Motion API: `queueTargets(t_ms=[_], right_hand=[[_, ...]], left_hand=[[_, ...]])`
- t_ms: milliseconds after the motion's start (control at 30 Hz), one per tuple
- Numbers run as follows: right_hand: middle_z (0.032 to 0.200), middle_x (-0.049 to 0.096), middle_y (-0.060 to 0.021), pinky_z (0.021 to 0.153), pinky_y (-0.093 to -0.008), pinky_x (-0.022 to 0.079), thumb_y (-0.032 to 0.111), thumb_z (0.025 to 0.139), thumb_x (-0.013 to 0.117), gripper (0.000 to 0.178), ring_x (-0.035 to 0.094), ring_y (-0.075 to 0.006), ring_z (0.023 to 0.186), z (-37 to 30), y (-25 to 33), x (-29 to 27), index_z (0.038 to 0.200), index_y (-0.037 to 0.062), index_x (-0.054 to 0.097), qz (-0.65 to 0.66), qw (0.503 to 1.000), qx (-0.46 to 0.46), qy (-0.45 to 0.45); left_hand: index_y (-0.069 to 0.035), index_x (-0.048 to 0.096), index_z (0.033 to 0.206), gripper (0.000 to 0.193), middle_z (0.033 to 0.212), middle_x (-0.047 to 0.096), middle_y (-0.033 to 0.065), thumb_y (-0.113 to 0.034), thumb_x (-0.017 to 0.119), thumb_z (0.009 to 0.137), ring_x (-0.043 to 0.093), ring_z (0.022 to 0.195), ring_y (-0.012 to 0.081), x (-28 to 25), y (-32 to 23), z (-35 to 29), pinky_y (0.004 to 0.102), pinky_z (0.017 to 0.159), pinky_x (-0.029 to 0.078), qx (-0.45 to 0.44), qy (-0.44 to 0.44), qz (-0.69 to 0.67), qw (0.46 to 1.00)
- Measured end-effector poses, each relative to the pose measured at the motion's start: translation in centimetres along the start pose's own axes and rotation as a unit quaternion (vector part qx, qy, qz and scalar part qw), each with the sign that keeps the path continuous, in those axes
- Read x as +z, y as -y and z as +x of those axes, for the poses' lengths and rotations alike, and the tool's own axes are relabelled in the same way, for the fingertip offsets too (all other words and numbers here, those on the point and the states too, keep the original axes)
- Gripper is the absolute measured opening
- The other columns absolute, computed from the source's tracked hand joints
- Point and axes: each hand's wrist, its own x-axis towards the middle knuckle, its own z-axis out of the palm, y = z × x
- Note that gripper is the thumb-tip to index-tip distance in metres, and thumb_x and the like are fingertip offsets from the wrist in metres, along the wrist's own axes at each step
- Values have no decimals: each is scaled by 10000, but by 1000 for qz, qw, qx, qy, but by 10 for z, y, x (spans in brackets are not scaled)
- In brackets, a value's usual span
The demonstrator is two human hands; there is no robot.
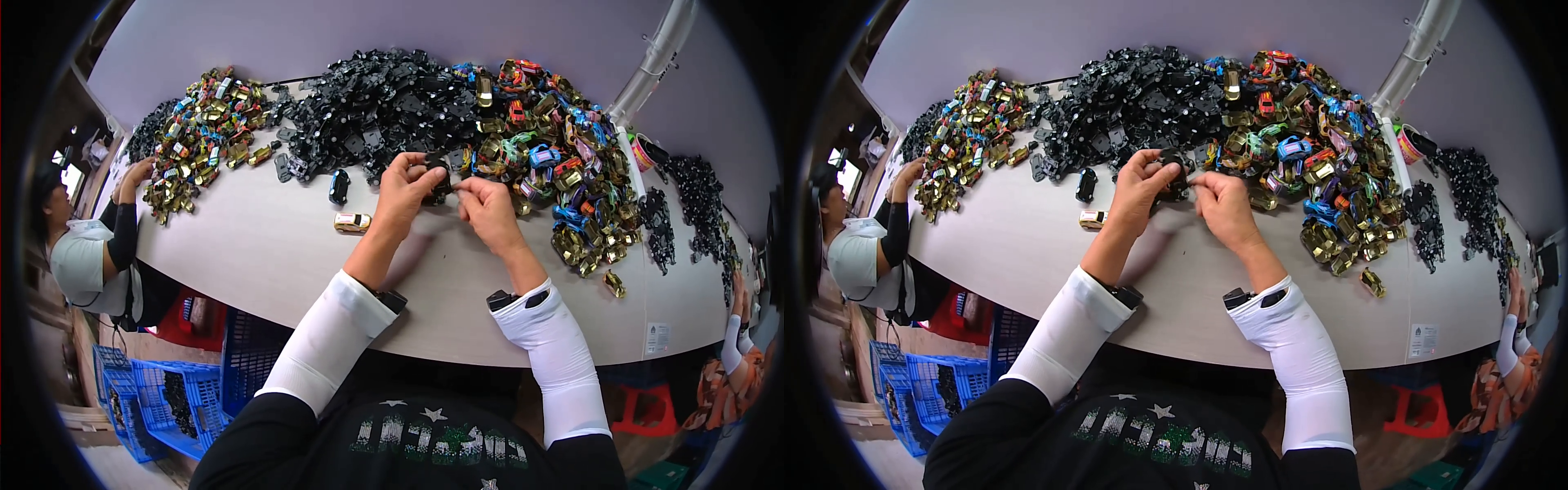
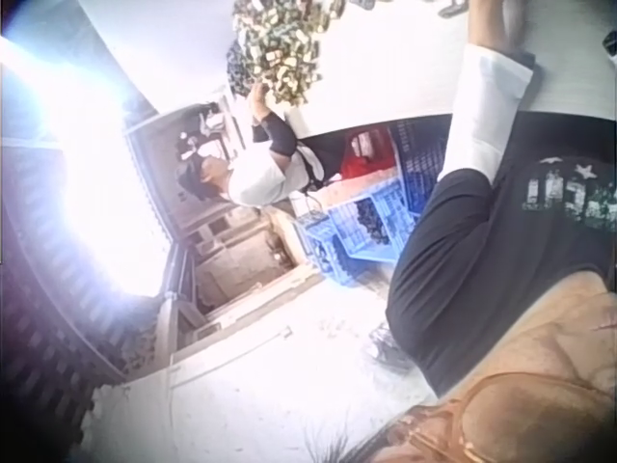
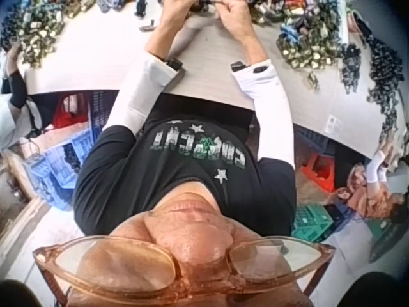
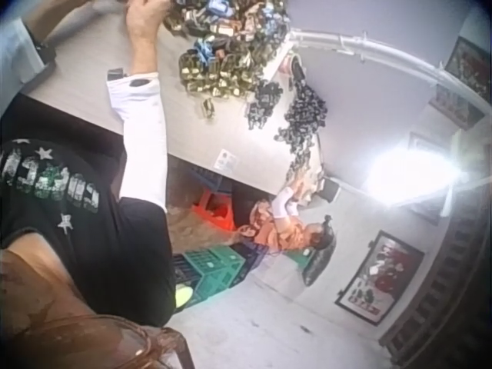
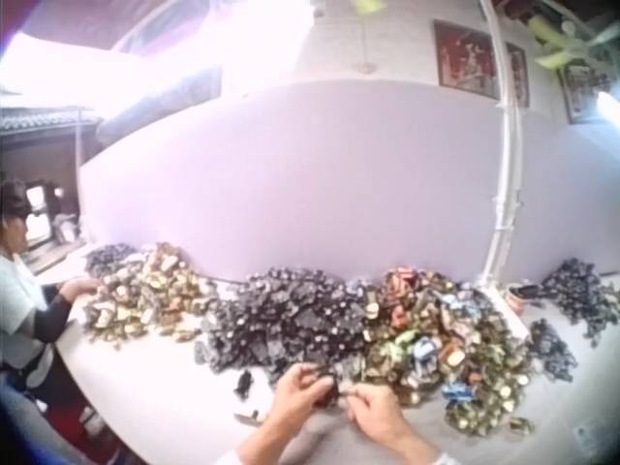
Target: The person is manually assembling small plastic toy cars by attaching the car bodies to the chassis.
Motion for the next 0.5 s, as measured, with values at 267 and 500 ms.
queueTargets(t_ms=[267,500], right_hand=[[656,529,-17,340,-183,252,93,926,516,179,352,-36,413,-1,16,-22,1074,-2,546,356,914,191,37],[683,539,-34,341,-177,253,90,921,542,161,365,-33,431,0,10,-20,1051,-3,563,366,910,194,17]], left_hand=[[-11,476,1133,216,857,590,40,-86,527,937,529,768,85,15,-2,-15,241,671,429,33,144,110,983],[-15,459,1147,220,856,566,46,-67,514,940,520,761,98,16,4,-16,249,676,428,23,138,125,982]])
